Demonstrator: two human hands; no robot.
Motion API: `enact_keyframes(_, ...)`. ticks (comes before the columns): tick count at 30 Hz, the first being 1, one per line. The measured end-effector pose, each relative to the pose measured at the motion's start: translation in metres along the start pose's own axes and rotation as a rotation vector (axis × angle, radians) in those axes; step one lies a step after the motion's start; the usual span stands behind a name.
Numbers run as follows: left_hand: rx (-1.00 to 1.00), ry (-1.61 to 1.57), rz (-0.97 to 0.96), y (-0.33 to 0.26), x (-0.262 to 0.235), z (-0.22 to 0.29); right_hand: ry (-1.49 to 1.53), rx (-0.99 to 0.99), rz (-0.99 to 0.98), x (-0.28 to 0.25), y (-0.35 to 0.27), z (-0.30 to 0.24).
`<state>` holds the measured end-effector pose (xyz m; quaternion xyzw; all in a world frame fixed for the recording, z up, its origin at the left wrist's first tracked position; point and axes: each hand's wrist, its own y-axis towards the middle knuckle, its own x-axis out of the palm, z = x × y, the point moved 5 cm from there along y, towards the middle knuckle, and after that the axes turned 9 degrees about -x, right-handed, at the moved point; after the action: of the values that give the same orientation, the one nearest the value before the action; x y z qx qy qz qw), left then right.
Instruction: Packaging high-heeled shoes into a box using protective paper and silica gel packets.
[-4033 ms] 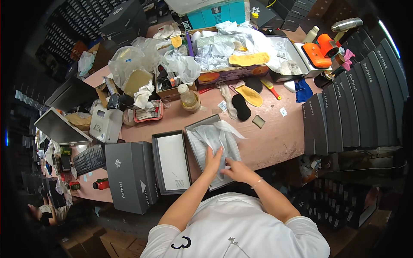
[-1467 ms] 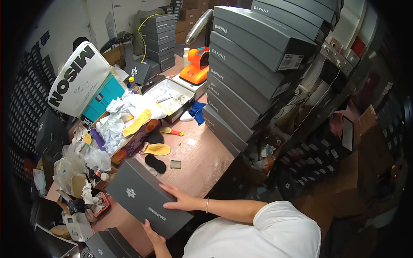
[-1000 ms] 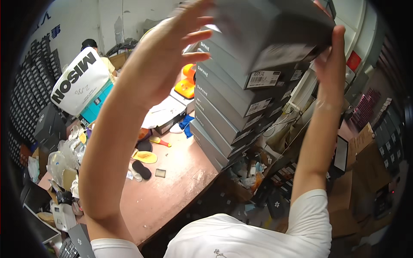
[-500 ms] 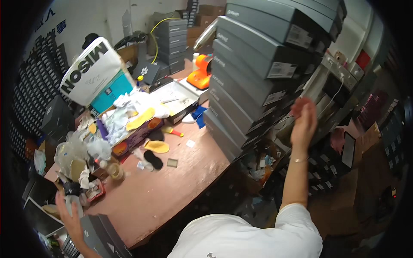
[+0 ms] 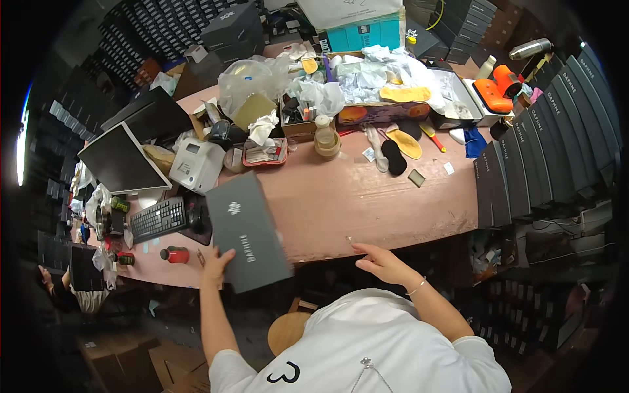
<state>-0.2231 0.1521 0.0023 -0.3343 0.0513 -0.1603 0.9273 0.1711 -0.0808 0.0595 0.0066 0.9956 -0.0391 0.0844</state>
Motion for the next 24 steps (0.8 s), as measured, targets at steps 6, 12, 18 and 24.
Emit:
enact_keyframes(6,0.022,0.125,-0.098,0.03,0.2,-0.088,-0.124,0.281,0.101,-0.001,0.039,0.081)
enact_keyframes(12,-0.318,-0.31,-0.201,0.04,0.285,-0.085,0.353,0.693,0.233,-0.074,0.03,0.117)
enact_keyframes(18,-0.184,-0.194,-0.262,0.042,0.281,-0.083,0.298,0.356,0.294,-0.086,0.042,0.08)
enact_keyframes(24,-0.184,-0.312,-0.193,0.044,0.293,-0.086,-0.024,0.362,0.243,-0.087,0.042,0.144)
